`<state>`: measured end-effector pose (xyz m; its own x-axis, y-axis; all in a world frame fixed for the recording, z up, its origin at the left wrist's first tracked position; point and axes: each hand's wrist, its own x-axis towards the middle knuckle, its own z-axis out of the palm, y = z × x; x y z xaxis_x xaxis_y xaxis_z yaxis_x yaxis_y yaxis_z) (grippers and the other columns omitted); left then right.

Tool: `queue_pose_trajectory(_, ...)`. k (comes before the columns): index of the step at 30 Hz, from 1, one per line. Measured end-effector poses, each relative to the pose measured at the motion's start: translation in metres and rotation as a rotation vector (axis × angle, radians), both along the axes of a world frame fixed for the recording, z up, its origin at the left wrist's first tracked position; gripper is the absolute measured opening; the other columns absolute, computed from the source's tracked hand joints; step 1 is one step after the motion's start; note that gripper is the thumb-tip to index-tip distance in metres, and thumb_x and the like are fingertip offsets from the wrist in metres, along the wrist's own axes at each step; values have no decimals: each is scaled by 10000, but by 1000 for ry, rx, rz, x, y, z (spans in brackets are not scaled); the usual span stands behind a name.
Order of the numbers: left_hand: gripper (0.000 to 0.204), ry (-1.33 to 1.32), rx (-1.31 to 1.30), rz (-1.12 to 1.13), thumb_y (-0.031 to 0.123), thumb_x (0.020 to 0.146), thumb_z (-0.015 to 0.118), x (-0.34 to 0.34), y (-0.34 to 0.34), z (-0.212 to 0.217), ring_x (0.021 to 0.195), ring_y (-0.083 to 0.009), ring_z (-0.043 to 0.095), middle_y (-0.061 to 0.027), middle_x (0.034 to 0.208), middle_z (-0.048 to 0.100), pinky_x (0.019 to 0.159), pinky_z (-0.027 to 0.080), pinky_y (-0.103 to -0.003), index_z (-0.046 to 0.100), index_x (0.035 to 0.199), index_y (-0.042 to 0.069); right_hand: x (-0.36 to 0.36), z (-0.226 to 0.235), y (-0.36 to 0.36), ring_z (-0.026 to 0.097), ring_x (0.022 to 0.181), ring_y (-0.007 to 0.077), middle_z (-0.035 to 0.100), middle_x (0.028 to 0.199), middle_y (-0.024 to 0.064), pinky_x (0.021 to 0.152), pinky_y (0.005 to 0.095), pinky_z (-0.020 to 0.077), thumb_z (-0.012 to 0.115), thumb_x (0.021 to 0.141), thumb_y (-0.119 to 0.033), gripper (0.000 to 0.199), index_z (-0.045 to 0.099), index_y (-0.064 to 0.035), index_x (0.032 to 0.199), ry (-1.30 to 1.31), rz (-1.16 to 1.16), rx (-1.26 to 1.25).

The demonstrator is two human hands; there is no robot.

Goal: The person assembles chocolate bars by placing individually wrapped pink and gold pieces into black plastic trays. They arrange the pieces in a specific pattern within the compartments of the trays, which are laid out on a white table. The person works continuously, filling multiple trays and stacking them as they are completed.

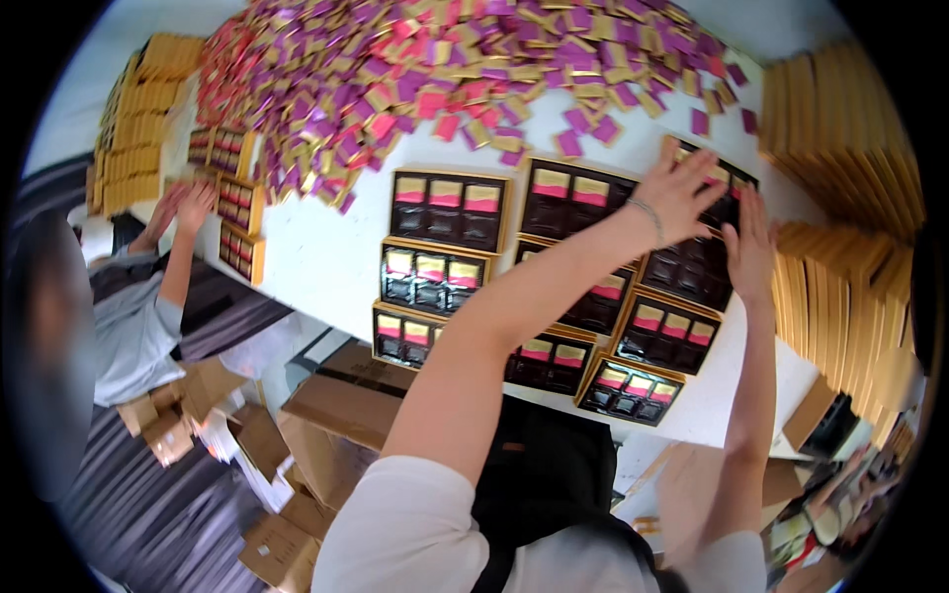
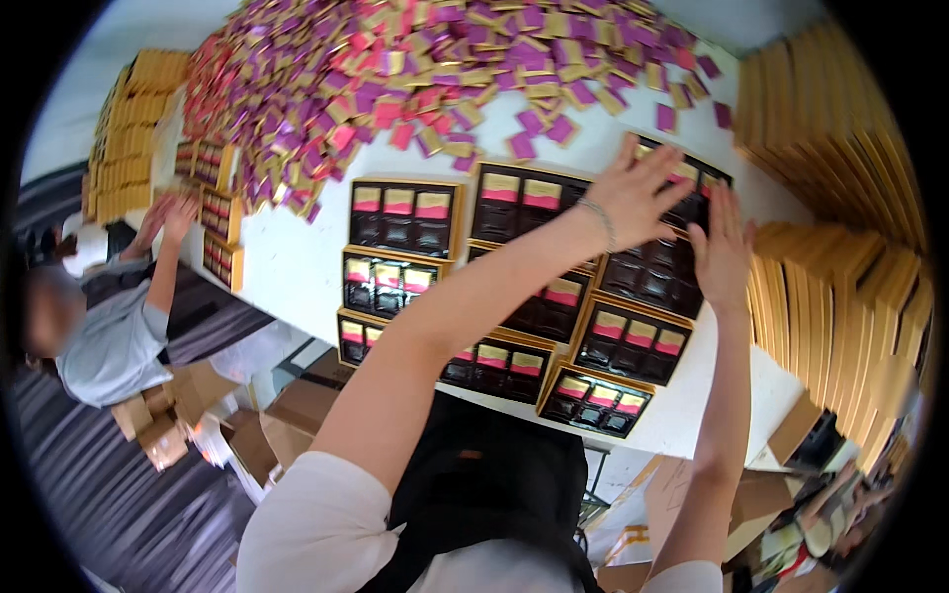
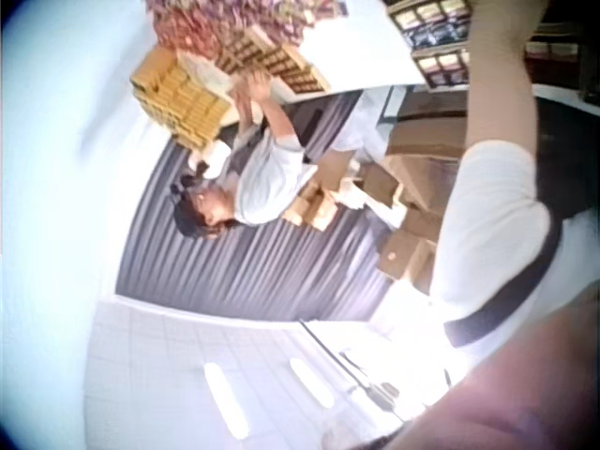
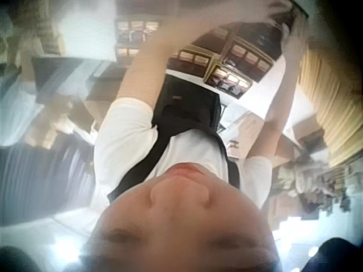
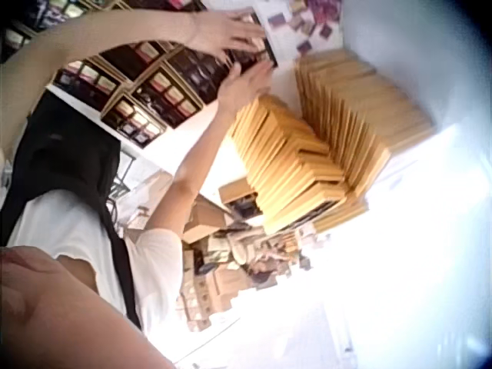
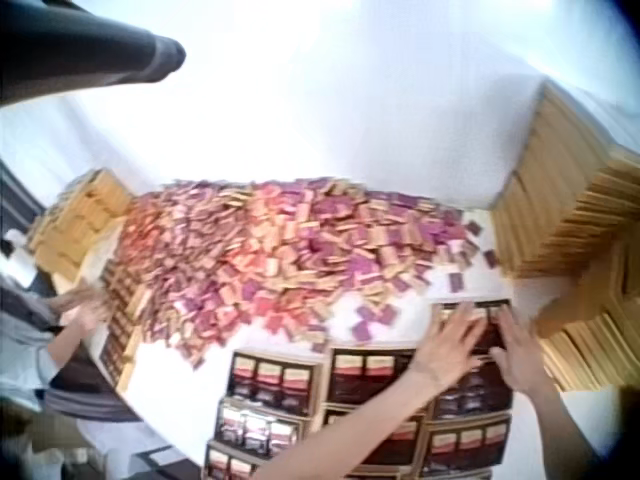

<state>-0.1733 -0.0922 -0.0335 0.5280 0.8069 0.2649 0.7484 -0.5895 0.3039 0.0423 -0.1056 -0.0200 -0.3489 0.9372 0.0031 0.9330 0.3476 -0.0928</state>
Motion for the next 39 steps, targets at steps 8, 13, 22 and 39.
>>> queue_pose_trajectory(8,777,-70,-106,-30,569,830,592,-5,2,-5,1406,-366,252,-211,1500,304,1160,189,-455,425,1410,80,-13,-1,4,290,1410,258,329,1514,102,1137,564,161,354,991,-484,608,318,-109,1467,-163,37,110)
queue_pose_trajectory(13,588,-311,-219,173,346,807,679,-95,8,59,1313,-356,395,-200,1371,462,1069,347,-463,534,1267,8,-27,27,22,562,1150,301,579,1267,132,1020,472,387,517,965,-263,360,540,-90,1280,143,-111,73)
queue_pose_trajectory(22,440,-48,-141,843,193,686,795,-295,-3,33,1038,-318,581,-119,1077,620,859,497,-411,654,1092,99,-317,24,67,606,976,311,628,1015,118,810,389,517,663,809,-83,294,629,-95,1101,546,441,-13)
queue_pose_trajectory(39,208,-226,-46,784,255,885,630,-336,-2,12,740,-244,630,-76,866,663,607,499,-346,646,972,67,-362,8,90,630,659,177,687,881,91,578,291,523,625,880,-141,200,629,-21,1040,899,187,-352)
